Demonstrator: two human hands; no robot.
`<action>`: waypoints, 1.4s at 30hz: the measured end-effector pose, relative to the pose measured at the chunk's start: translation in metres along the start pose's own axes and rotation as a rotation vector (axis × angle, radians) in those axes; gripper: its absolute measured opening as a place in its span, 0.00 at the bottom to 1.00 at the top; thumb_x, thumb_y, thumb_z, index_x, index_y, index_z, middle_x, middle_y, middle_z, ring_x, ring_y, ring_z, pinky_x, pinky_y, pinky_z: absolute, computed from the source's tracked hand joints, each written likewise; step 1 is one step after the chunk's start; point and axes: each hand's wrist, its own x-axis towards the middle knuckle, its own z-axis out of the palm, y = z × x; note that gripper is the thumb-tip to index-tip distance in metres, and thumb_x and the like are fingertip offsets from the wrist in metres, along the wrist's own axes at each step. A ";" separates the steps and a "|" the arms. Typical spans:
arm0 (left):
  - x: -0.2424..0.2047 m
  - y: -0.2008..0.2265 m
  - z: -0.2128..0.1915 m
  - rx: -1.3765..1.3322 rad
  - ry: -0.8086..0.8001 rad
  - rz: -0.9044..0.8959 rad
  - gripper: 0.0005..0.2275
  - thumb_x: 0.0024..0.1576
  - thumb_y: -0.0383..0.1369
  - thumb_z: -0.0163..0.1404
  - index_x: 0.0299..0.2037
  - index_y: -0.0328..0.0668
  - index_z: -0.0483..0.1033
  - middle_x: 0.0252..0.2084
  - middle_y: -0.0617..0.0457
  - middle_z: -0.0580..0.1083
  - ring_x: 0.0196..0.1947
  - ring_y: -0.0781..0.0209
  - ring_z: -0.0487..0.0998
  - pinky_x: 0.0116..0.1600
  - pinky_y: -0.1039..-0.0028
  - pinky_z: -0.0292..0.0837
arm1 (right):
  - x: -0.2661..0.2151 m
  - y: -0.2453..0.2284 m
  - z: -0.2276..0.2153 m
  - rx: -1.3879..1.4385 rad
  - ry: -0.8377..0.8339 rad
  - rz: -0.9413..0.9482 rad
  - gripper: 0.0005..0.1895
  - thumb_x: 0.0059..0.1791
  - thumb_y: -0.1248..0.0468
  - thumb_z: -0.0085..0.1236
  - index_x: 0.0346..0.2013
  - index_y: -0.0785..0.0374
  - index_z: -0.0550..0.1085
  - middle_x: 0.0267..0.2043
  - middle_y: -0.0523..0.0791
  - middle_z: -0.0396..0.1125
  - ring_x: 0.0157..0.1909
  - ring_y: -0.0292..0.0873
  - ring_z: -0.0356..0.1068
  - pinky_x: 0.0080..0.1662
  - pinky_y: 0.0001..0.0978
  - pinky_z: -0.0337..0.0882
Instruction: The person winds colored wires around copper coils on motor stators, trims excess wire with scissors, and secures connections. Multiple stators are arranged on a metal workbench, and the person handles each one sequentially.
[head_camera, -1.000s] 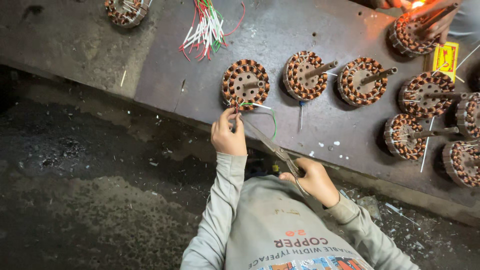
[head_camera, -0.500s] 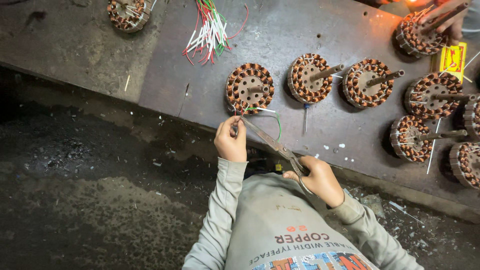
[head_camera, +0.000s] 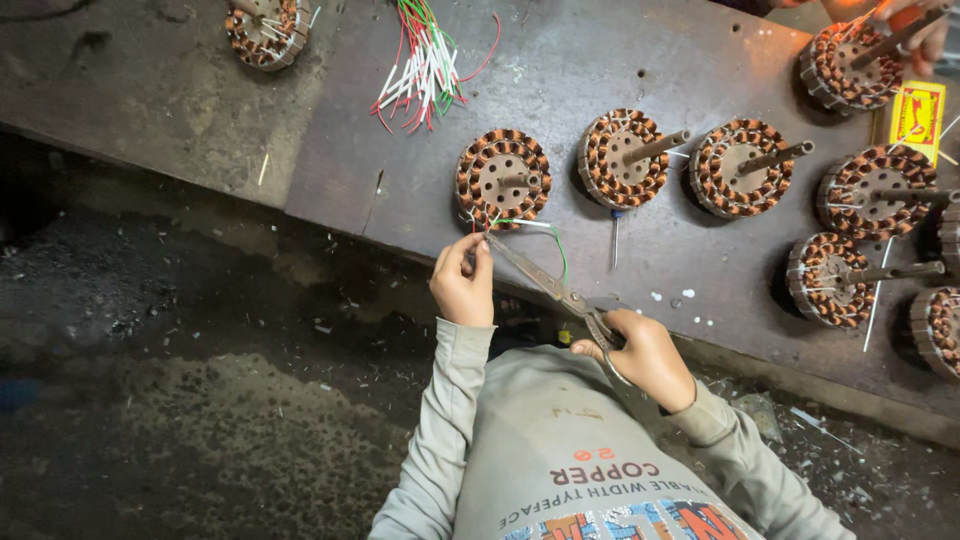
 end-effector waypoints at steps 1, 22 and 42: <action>0.000 0.000 0.000 -0.005 -0.004 -0.005 0.06 0.57 0.26 0.58 0.43 0.36 0.82 0.31 0.54 0.74 0.24 0.70 0.66 0.30 0.77 0.64 | 0.001 0.001 0.000 -0.013 0.000 0.003 0.32 0.34 0.41 0.72 0.25 0.70 0.74 0.23 0.58 0.65 0.24 0.60 0.64 0.29 0.45 0.66; 0.017 0.022 -0.023 0.135 0.057 0.160 0.08 0.61 0.28 0.54 0.48 0.38 0.81 0.46 0.48 0.77 0.42 0.56 0.77 0.42 0.71 0.71 | -0.007 0.018 0.006 0.213 -0.144 0.144 0.25 0.38 0.46 0.72 0.26 0.67 0.77 0.16 0.48 0.65 0.21 0.42 0.61 0.25 0.39 0.65; 0.018 0.033 -0.027 0.181 -0.197 0.282 0.07 0.56 0.26 0.59 0.44 0.38 0.80 0.42 0.47 0.74 0.41 0.49 0.77 0.46 0.63 0.73 | -0.034 0.017 0.032 0.415 -0.240 0.300 0.27 0.44 0.45 0.67 0.20 0.65 0.70 0.19 0.39 0.54 0.25 0.32 0.52 0.26 0.33 0.54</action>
